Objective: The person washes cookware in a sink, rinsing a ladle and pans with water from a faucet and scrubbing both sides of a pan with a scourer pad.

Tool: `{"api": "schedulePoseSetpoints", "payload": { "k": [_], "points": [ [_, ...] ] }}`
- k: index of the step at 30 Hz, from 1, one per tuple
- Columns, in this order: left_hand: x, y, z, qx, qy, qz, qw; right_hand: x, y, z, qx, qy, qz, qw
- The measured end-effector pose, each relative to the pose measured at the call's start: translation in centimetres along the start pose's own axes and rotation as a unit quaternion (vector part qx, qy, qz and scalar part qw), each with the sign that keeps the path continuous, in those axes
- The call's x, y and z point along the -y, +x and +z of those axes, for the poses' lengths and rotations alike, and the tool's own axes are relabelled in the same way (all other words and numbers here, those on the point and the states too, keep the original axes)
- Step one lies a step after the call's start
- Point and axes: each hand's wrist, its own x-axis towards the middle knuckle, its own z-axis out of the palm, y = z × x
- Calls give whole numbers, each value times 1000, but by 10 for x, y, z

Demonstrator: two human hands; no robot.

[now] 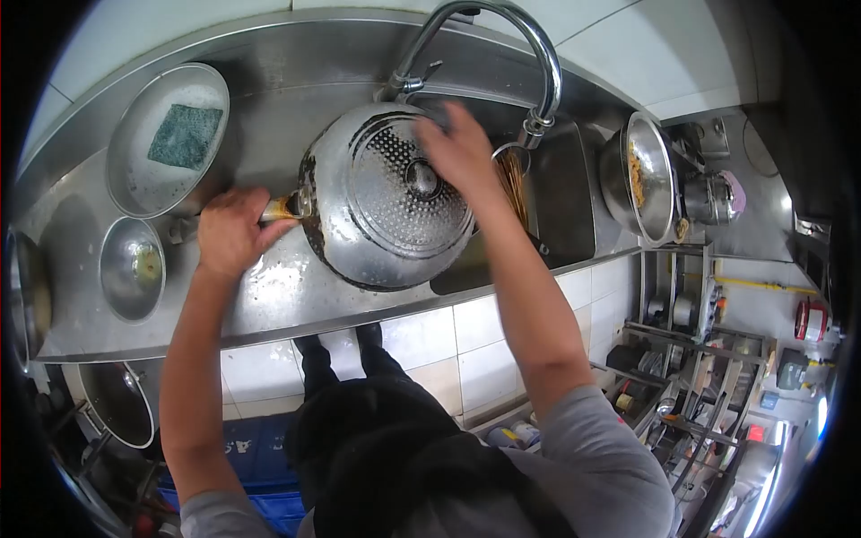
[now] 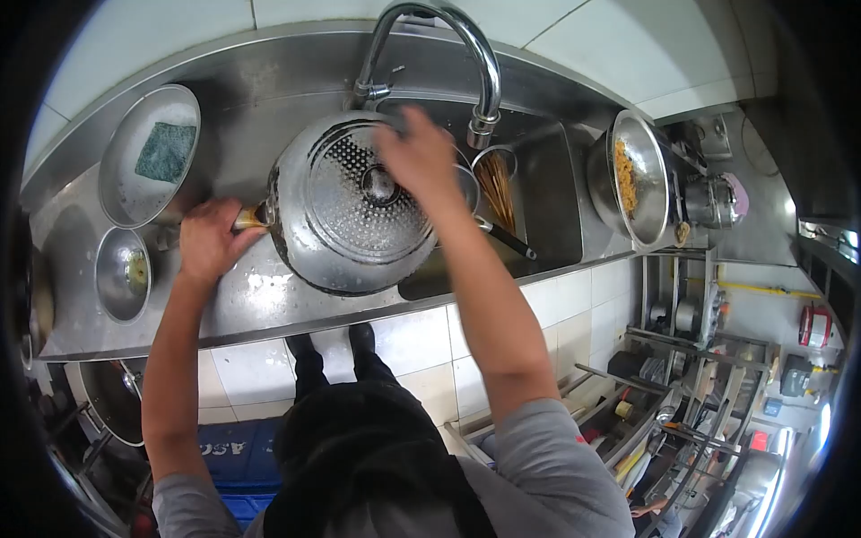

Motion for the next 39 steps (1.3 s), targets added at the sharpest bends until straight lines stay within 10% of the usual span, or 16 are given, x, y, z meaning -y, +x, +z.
{"api": "schedulePoseSetpoints", "payload": {
  "k": [2,5,8,10,14,17,19,24,27,32,39],
  "points": [
    [-3,-3,-1,28,-5,-15,999,53,-4,42,-29,-167,-184,968],
    [0,-3,2,0,-2,5,1000,65,-19,40,42,-108,-207,971],
    [-1,-4,-1,16,3,-7,1000,17,2,-5,63,18,36,997],
    [1,-4,0,5,8,-3,1000,-33,26,15,-145,-80,18,986],
    [-2,-2,2,7,2,1,1000,57,-22,36,-18,-189,-176,966],
    [0,-3,0,9,-12,-2,1000,26,-2,6,10,-142,-105,984],
    [-2,-5,-1,2,-2,0,1000,-29,34,-3,32,119,125,984],
    [-4,-3,4,8,10,4,1000,90,-38,58,8,-193,-194,962],
    [2,-2,-2,29,12,0,1000,62,-95,41,-20,-108,-311,944],
    [5,-6,2,13,4,1,1000,-8,-104,7,-57,-114,-300,946],
    [4,-11,4,4,11,14,1000,111,-26,71,21,-221,-224,949]
  ]
}}
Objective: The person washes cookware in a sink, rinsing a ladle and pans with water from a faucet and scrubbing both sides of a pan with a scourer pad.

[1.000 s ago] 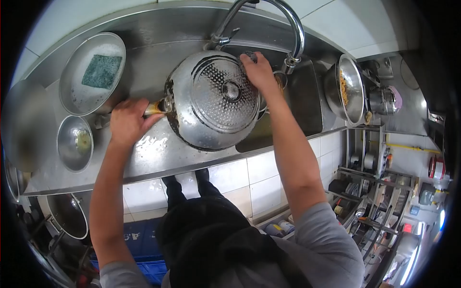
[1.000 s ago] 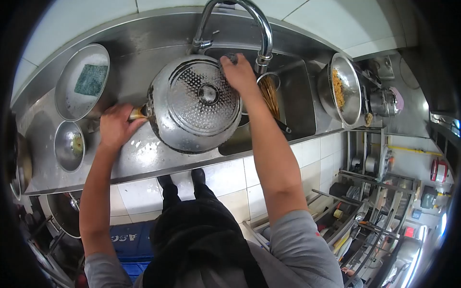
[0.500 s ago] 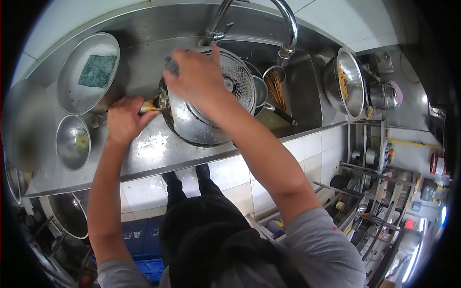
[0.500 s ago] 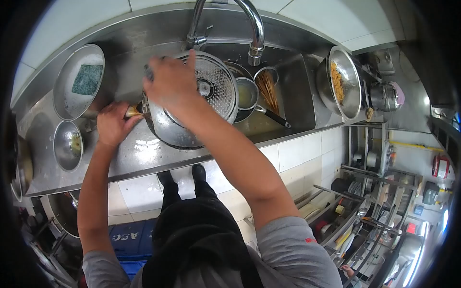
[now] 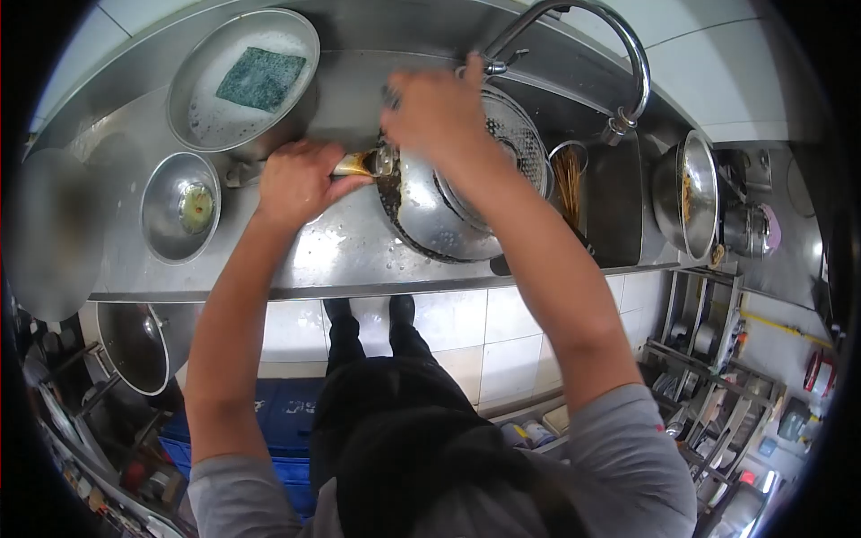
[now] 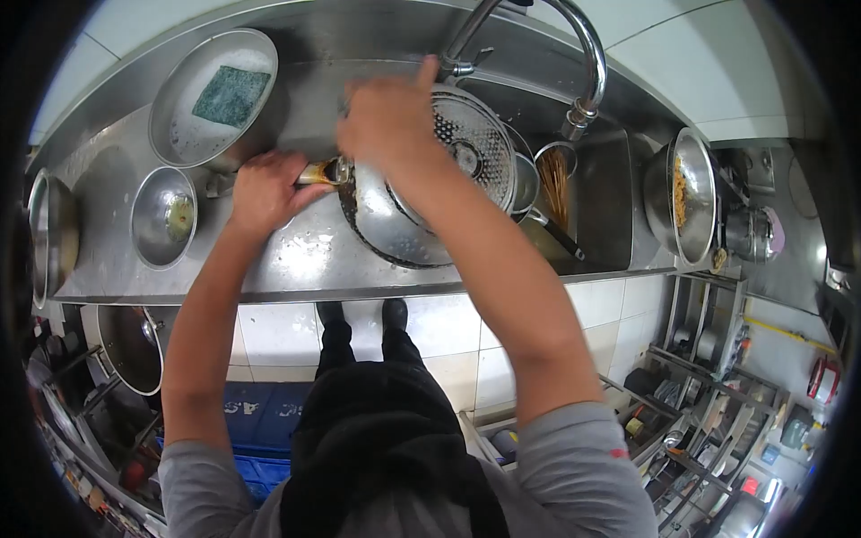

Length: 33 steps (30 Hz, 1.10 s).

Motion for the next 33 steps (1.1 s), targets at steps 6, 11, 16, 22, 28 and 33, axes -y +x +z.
{"api": "schedulePoseSetpoints", "payload": {
  "k": [6,11,16,22,28,33],
  "points": [
    [3,-2,0,-20,-22,-14,999,30,-20,-9,161,-130,-153,966],
    [9,-1,0,-41,-50,1,998,34,-25,-3,147,-189,-205,949],
    [5,-1,-1,-16,-12,-16,1000,30,1,-2,145,-111,-68,981],
    [3,2,2,-8,2,-16,1000,-21,-167,13,-69,-123,-338,930],
    [-7,7,-1,-3,-7,-22,1000,-86,-237,52,-199,106,6,974],
    [-11,8,3,22,-6,-35,999,-157,-166,58,-286,666,414,550]
  ]
}}
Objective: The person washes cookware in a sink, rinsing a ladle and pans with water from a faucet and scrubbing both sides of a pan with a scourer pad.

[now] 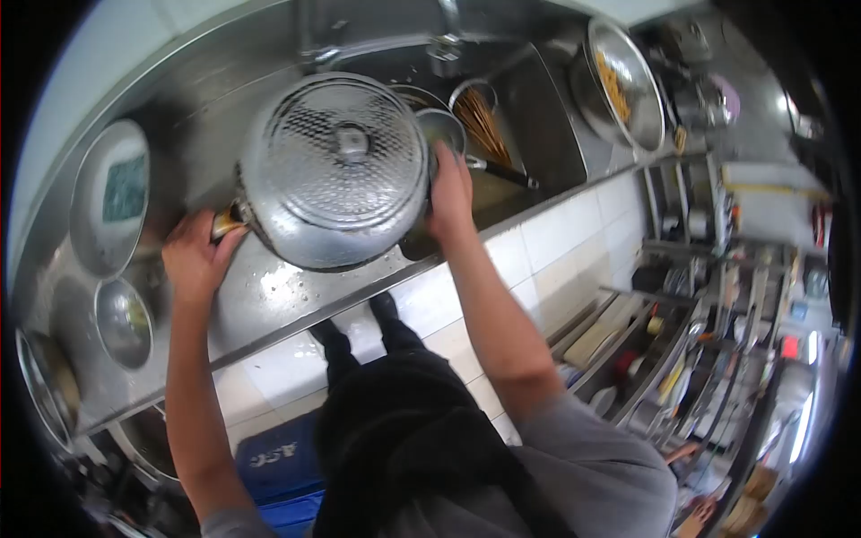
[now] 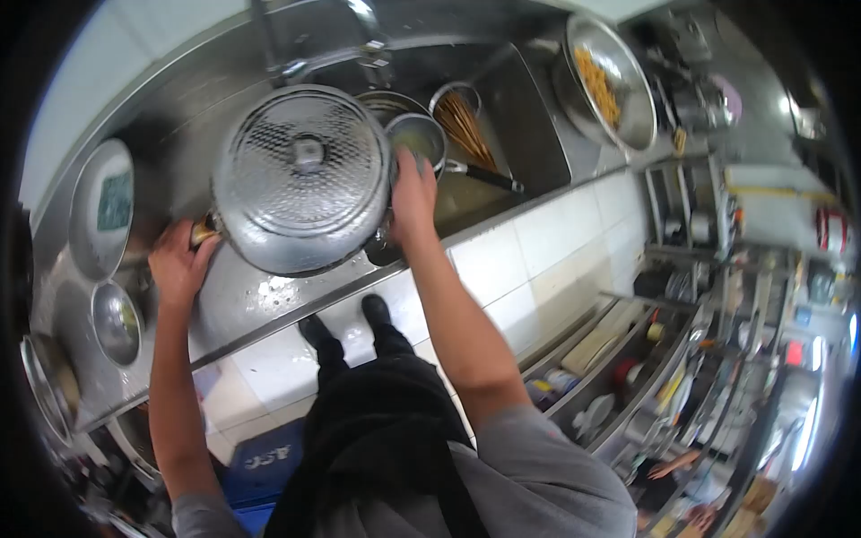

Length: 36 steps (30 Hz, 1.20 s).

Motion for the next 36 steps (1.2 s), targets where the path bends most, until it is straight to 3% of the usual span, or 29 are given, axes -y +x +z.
{"api": "schedulePoseSetpoints", "payload": {
  "k": [1,3,4,7,9,11,13,15,16,18,21,22,24,27,29,30,32,34,35,36],
  "points": [
    [1,-2,2,12,4,23,1000,-1,13,-3,-18,19,2,1000],
    [6,-4,7,19,35,13,999,2,23,7,-23,-75,-7,997],
    [8,-5,7,30,41,38,998,5,-15,13,-113,-71,-68,989],
    [12,-6,11,41,65,42,996,-37,-58,4,-140,7,-50,989],
    [12,-7,15,3,34,32,999,-11,-29,3,-164,28,0,986],
    [16,-10,15,38,39,21,998,4,22,-5,6,3,42,999],
    [24,-11,13,65,53,3,996,7,7,-5,-7,39,60,997],
    [24,-12,14,49,33,9,998,0,-43,-13,-46,-85,-100,990],
    [20,-6,15,42,45,13,998,5,-30,-5,-40,-72,-104,991],
    [9,-5,17,-3,2,22,1000,15,4,4,9,-135,-104,985],
    [9,-5,16,0,12,22,1000,42,95,49,145,-250,-142,947],
    [7,-5,14,12,-5,14,1000,40,108,55,148,-246,-142,947],
    [8,-5,16,11,5,20,1000,45,114,65,204,-247,-117,940],
    [17,-3,16,10,14,34,999,56,69,2,232,-169,-65,956],
    [9,-4,17,-3,11,31,999,44,64,-7,183,-120,35,975],
    [7,-5,14,11,12,22,1000,39,76,1,186,-119,37,975],
    [6,-4,6,49,7,11,999,41,119,34,236,-127,151,952],
    [7,1,-9,142,-4,7,990,28,135,41,232,-148,122,954],
    [2,6,-17,138,-1,3,990,24,135,42,220,-171,96,956],
    [-5,13,-22,159,-242,-139,947,47,112,33,236,-160,109,952]
  ]
}}
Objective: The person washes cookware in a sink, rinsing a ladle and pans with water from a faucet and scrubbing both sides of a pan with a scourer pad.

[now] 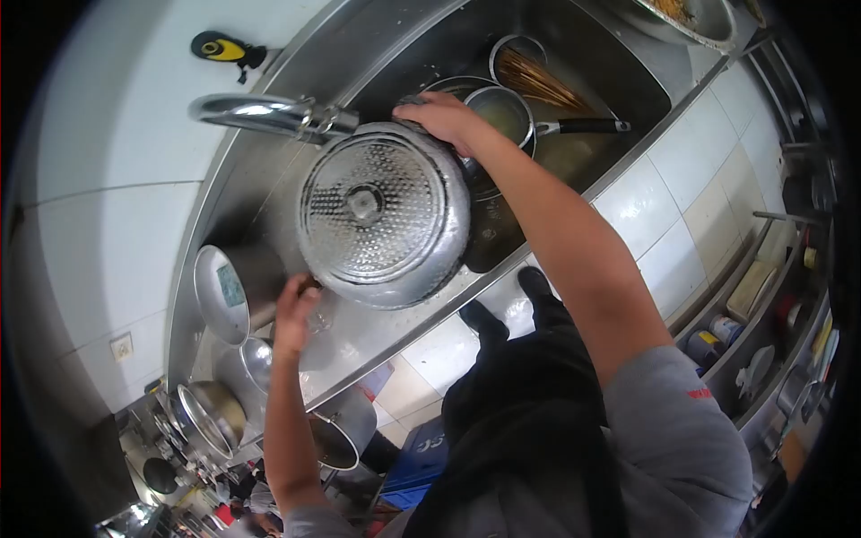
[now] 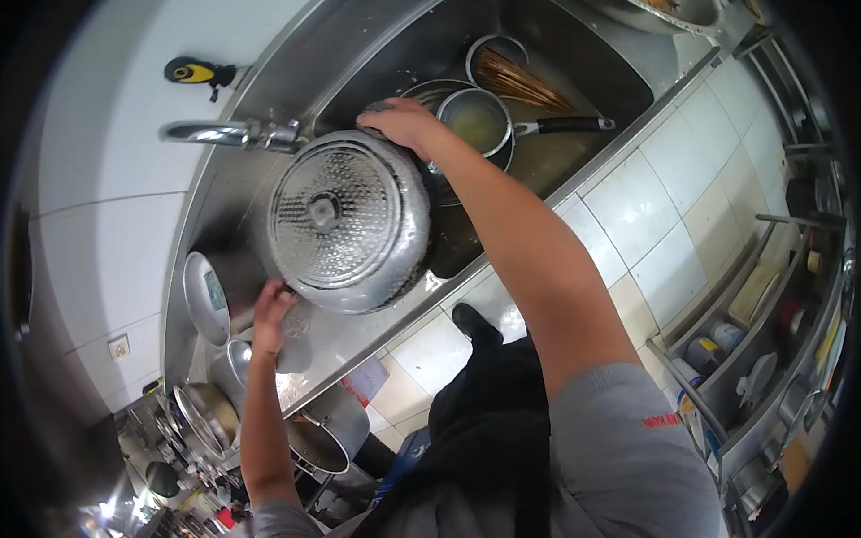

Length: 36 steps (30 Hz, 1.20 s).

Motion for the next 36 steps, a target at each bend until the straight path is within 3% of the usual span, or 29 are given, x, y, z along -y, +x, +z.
{"api": "schedulePoseSetpoints", "payload": {
  "k": [1,2,3,4,5,7,8,9,12,15,17,19,21,22,25,26,28,29,30,33,35,36],
  "points": [
    [-8,7,1,25,-260,-104,960,-6,2,1,5,-5,-4,1000],
    [-11,16,1,15,-261,-106,959,-24,11,6,-60,-4,-39,997],
    [-13,36,-1,76,-330,-175,925,-31,20,12,-124,-2,-74,990],
    [-14,47,-3,134,-397,-234,877,-17,3,13,-83,-8,-82,993],
    [-11,51,-6,123,-402,-230,878,-12,-1,19,-74,-15,-88,993],
    [-12,40,0,149,-437,-235,855,-6,-15,24,-151,-75,-101,980],
    [-45,25,2,110,-421,-221,872,5,-26,21,-73,-76,-79,991],
    [-69,14,4,101,-430,-218,870,20,-42,29,-66,-87,-83,991],
    [-93,-10,0,-68,-557,-144,815,46,-76,60,-100,-154,-186,965],
    [-102,-32,-23,-85,-591,-86,798,60,-119,90,-155,-167,-285,931],
    [-127,-42,-32,-147,-478,-77,863,70,-152,114,-199,-181,-271,924],
    [-131,-54,-41,-151,-318,-28,935,63,-188,150,-229,-242,-429,840],
    [-136,-63,-40,-119,-310,19,943,66,-240,185,-169,-429,-550,696],
    [-139,-67,-38,-126,-305,34,943,78,-248,199,-169,-439,-555,686],
    [-146,-73,-37,-130,-272,66,951,120,-248,214,-29,-521,-511,683],
    [-147,-77,-36,-131,-238,74,960,149,-227,207,-58,-458,-345,817],
    [-154,-88,-31,-134,-232,82,960,129,-204,200,-166,-378,-354,839],
    [-158,-82,-34,-151,-223,94,958,121,-230,210,-141,-518,-449,715],
    [-158,-77,-33,-155,-222,98,957,130,-230,212,-142,-517,-454,712],
    [-157,-82,-24,-159,-261,81,949,138,-231,207,-126,-494,-339,791],
    [-159,-86,-26,-173,-231,72,955,129,-202,185,-152,-367,-236,887],
    [-159,-83,-29,-178,-229,76,954,123,-215,190,-124,-442,-362,811]
  ]
}}
